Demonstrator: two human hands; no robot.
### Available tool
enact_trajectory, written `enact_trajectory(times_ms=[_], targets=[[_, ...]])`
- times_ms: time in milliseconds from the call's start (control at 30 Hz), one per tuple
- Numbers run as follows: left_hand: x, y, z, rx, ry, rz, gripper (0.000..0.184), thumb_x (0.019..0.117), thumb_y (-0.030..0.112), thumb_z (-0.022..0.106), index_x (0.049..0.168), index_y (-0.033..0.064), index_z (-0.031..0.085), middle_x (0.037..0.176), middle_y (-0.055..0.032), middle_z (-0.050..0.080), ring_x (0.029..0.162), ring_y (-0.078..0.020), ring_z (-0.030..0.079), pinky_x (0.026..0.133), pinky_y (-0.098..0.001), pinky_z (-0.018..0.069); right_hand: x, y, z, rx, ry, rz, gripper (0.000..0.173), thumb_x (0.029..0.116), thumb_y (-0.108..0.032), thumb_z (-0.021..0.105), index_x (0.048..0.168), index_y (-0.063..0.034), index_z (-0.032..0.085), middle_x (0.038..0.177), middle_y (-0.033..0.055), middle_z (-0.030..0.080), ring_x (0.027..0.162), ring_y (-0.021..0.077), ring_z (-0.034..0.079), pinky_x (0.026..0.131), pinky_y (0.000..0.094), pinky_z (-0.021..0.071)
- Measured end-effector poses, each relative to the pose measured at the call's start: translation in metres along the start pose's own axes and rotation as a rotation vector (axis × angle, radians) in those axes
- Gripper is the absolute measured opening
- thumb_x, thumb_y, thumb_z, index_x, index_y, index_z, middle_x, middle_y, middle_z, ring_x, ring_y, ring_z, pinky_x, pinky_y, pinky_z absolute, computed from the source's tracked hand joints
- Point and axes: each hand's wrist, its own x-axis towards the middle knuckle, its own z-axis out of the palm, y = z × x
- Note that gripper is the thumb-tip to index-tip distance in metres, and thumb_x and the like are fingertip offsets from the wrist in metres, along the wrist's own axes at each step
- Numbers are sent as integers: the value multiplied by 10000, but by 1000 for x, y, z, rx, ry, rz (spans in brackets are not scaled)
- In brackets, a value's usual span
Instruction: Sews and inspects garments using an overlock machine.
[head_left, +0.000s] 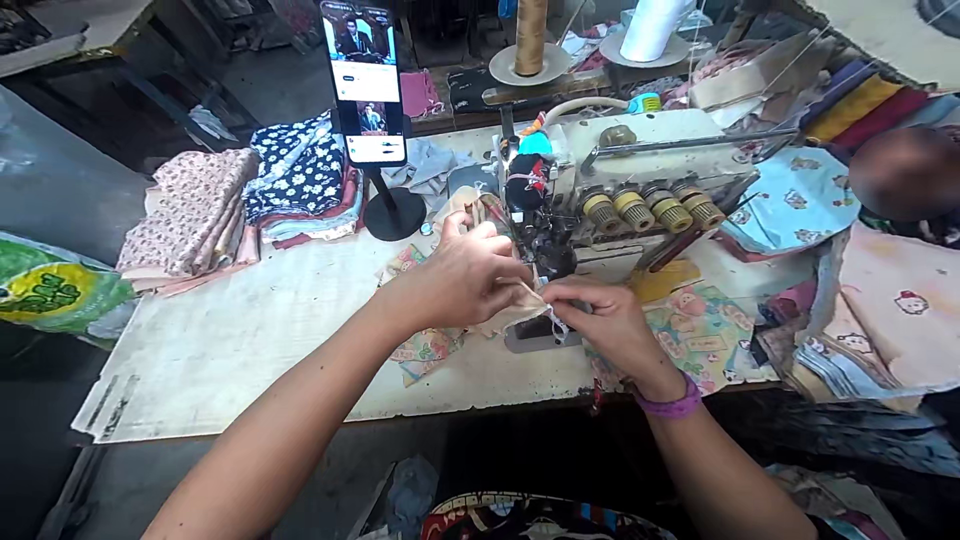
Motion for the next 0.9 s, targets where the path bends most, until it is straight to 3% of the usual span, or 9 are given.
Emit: enact_trajectory(times_ms=[100,200,300,467,600,700,900], targets=[[4,1,-3,-22,-32,-7,236,980,346,617,952,201,802,738,8,553,797,-176,567,929,-547,335,0,0,0,6,4,3,148,929,-70,649,974,-49,789,989,-28,756,991,-20,655,937,186,508],[6,3,-8,-128,-55,-35,172,963,286,646,937,173,774,889,11,654,943,-158,632,1035,-618,318,1,-2,0,21,3,15,142,921,-58,652,968,-42,785,983,-25,752,982,-30,653,917,164,513],[9,7,-12,-227,-90,-49,143,965,229,653,948,134,758,876,14,704,921,-112,651,1057,-526,332,1,-3,0,24,2,26,139,914,-54,654,964,-40,783,980,-28,752,988,-38,645,918,162,503],[13,8,-18,-246,-125,-34,168,978,187,634,955,111,782,807,5,662,827,-98,612,969,-432,380,1,0,0,41,-12,16,144,928,-72,651,985,-43,780,1000,-31,751,994,-35,648,938,185,506],[16,6,-21,-245,-130,23,161,968,142,631,939,82,778,805,-3,701,787,-82,629,888,-382,413,2,-2,-2,37,-27,22,144,922,-72,650,971,-48,784,1001,-38,756,1010,-36,645,959,212,486],[20,5,-26,-232,-167,28,161,981,120,629,955,76,782,812,-4,713,766,-73,643,764,-280,503,3,-1,-5,53,-66,27,139,922,-79,650,947,-56,785,1013,-33,753,1027,-28,646,950,200,499],[23,6,-24,-159,-217,56,181,983,112,619,955,83,795,884,-37,746,883,-157,689,864,-403,479,4,0,-10,67,-141,22,124,912,-64,657,921,-25,774,1079,27,742,1069,-10,640,951,182,502]])
